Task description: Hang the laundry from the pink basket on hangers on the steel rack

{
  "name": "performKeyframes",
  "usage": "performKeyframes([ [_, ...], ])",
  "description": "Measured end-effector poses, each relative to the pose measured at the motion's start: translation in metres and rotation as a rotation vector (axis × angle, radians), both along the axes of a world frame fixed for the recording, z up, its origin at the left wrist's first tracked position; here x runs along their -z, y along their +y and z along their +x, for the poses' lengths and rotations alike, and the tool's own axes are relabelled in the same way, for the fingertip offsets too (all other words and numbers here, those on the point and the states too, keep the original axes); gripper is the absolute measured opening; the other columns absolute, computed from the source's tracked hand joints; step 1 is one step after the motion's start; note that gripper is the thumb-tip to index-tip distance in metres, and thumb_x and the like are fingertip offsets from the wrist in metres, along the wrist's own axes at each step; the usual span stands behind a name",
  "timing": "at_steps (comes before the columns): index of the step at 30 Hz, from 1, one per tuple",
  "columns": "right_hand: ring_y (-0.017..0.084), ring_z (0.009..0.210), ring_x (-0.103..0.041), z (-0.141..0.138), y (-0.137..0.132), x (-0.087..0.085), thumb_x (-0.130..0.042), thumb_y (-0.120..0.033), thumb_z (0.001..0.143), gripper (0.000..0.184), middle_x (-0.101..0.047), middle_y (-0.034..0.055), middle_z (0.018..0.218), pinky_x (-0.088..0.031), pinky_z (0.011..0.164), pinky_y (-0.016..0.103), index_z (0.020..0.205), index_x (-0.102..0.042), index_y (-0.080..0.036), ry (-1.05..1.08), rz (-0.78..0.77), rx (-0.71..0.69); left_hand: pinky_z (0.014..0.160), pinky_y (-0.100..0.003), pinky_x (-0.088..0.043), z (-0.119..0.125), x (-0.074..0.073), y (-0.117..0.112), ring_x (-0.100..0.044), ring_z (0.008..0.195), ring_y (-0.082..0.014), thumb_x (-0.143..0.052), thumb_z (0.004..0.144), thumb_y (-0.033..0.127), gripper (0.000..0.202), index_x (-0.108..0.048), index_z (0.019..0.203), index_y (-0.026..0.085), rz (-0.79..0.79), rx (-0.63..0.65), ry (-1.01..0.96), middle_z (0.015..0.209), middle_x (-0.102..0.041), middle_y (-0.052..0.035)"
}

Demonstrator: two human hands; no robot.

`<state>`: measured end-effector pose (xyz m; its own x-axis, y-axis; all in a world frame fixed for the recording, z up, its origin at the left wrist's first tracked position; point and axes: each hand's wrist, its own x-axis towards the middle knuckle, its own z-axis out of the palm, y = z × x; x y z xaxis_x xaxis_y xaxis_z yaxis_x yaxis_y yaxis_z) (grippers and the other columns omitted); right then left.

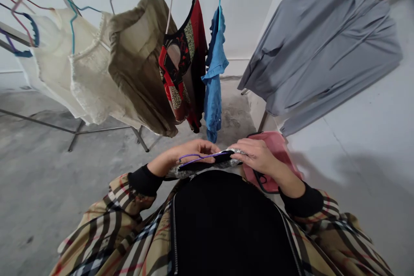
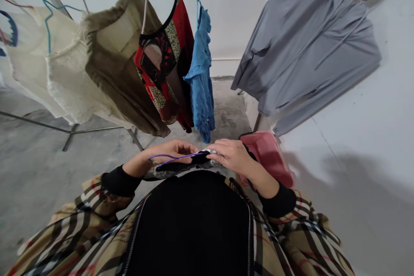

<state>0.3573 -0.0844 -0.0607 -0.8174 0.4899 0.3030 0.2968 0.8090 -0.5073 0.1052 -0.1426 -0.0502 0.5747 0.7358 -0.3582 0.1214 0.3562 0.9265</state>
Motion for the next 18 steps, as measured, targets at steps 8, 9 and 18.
performKeyframes([
  [8, 0.017, 0.088, -0.067, -0.002, -0.006, -0.007, -0.054, -0.049, 0.091, 0.032, -0.073, 0.0025, 0.101, -0.047, 0.078, 0.027, 0.112, -0.064, -0.027, -0.087, -0.172, 0.002, 0.055, -0.02, -0.037, 0.012, 0.007, 0.007, -0.046, 0.058, -0.0086, -0.067, 0.077, 0.052, 0.038, -0.071, 0.089, 0.015, -0.026, 0.058, 0.022, 0.069, -0.059, 0.0011],
  [9, 0.018, 0.09, -0.067, -0.001, -0.006, -0.007, -0.057, -0.05, 0.089, 0.034, -0.072, 0.0021, 0.103, -0.047, 0.079, 0.028, 0.115, -0.063, -0.028, -0.11, -0.197, 0.011, 0.053, -0.02, -0.035, 0.015, 0.008, 0.007, -0.044, 0.057, -0.0082, -0.066, 0.078, 0.053, 0.04, -0.07, 0.088, 0.015, -0.043, 0.049, 0.01, 0.068, -0.057, 0.0014],
  [18, 0.02, 0.086, -0.067, 0.009, 0.0, -0.013, -0.069, -0.048, 0.08, 0.06, -0.071, 0.0023, 0.097, -0.048, 0.077, 0.032, 0.134, -0.05, -0.029, -0.282, -0.337, -0.082, 0.054, -0.021, -0.03, 0.056, 0.024, -0.016, -0.04, 0.056, -0.0062, -0.072, 0.072, 0.052, 0.04, -0.062, 0.074, 0.014, -0.141, -0.25, -0.14, 0.064, -0.052, 0.0041],
])
